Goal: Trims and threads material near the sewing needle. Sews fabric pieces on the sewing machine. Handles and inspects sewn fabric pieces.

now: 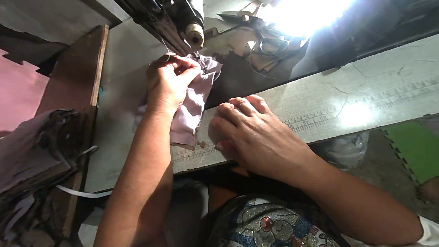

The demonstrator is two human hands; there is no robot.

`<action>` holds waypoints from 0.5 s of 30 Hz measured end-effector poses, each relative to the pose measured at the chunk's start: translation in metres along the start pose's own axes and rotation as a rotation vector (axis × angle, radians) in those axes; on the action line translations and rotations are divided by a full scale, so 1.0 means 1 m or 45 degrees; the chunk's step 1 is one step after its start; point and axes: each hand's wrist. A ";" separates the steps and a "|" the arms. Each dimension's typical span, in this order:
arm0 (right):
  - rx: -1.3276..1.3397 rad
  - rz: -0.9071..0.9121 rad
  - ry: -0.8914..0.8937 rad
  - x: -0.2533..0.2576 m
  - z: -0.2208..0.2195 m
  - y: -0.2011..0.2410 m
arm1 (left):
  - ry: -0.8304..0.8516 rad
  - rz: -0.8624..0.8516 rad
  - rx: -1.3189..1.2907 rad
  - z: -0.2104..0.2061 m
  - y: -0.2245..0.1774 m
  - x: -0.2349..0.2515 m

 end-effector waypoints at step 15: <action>-0.009 0.002 -0.002 0.000 0.000 0.000 | 0.023 -0.018 0.009 0.000 -0.004 0.000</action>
Point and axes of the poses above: each hand's wrist, its own x-axis towards the middle knuckle, its own z-axis out of the back of the hand, y = z × x, and after that the axes turned 13 degrees about -y, right-handed
